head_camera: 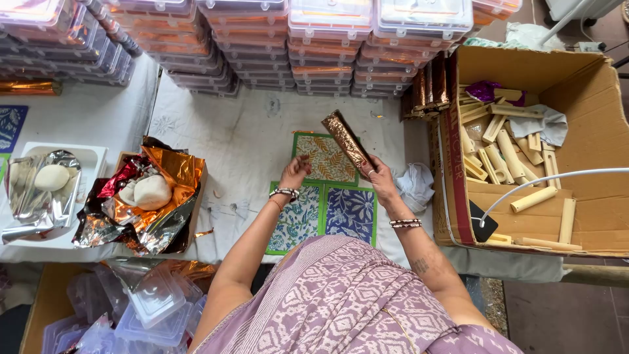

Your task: The person picks up cylindrical wooden sticks from a cardboard box and wipes them with a white cloth. They then take sheets of shiny metallic foil, wrap the sticks, and place the wrapped items into a stack of plastic containers.

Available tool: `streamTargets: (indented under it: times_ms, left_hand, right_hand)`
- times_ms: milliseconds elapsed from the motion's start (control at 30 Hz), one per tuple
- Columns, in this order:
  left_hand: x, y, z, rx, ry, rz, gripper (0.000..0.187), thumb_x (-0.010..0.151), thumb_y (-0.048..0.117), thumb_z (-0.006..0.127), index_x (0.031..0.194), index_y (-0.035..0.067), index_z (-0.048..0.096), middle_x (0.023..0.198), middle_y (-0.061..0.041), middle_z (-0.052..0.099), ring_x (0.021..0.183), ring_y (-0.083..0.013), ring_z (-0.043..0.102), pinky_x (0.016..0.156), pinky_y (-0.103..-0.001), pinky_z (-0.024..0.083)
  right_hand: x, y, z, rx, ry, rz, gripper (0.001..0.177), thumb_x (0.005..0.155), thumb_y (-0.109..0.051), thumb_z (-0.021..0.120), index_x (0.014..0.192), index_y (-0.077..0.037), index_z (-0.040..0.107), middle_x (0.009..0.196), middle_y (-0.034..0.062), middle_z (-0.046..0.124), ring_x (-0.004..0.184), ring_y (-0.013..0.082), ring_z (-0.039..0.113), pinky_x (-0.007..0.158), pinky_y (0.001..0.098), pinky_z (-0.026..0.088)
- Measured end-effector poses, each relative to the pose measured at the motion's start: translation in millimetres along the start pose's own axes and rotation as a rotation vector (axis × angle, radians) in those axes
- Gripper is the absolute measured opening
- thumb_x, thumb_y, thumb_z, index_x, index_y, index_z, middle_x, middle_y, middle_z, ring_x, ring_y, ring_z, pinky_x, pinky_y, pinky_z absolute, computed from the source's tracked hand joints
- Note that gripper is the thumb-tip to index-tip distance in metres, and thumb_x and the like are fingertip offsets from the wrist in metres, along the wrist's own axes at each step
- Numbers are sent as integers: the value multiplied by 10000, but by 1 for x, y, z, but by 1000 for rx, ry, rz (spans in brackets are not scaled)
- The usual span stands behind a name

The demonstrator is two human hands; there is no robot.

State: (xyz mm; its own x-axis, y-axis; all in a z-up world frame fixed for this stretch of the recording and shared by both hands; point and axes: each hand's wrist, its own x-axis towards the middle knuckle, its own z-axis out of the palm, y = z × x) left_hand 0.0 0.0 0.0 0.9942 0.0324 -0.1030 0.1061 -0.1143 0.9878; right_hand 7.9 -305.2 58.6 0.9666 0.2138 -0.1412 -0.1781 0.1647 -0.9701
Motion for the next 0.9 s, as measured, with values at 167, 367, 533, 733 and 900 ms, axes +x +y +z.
streamTargets:
  times_ms: [167, 367, 533, 733, 900]
  left_hand:
    - [-15, -66, -6, -131, -93, -70, 257, 1009, 60, 639, 1265, 31, 644, 1030, -39, 731, 880, -122, 679, 735, -257, 549]
    - [-41, -20, -27, -157, -61, -298, 408, 943, -69, 477, 1282, 63, 661, 979, -25, 727, 796, -121, 726, 647, -239, 564]
    - [-43, -27, -28, -170, -68, -242, 437, 936, -105, 465, 1294, 60, 652, 961, -33, 718, 819, -114, 737, 674, -221, 591]
    - [-44, -26, -29, -142, -53, -217, 410, 933, -113, 475, 1269, 39, 653, 974, -51, 750, 810, -135, 755, 660, -237, 602]
    - [-41, -24, -29, -95, -37, -269, 425, 949, -104, 451, 1283, 65, 654, 980, -52, 757, 800, -141, 758, 617, -240, 588]
  right_hand:
    - [-21, -65, -8, 42, 186, -35, 381, 980, -240, 675, 1322, -75, 643, 1115, 23, 724, 933, 117, 691, 779, 299, 620]
    - [-18, -109, -45, 36, 502, -193, 379, 1001, -279, 674, 1326, -86, 652, 1017, 38, 628, 814, 154, 615, 677, 334, 628]
    - [14, -141, -60, 0, 793, -121, 414, 970, -282, 663, 1356, -163, 573, 1132, 47, 668, 905, 148, 648, 681, 322, 606]
    - [71, -151, -70, -72, 834, -239, 371, 953, -211, 648, 1311, -117, 629, 1138, 55, 711, 1014, 131, 688, 884, 239, 597]
    - [90, -192, -43, -223, 916, -70, 304, 949, -222, 723, 1201, -93, 609, 1121, 94, 661, 922, 217, 639, 756, 397, 529]
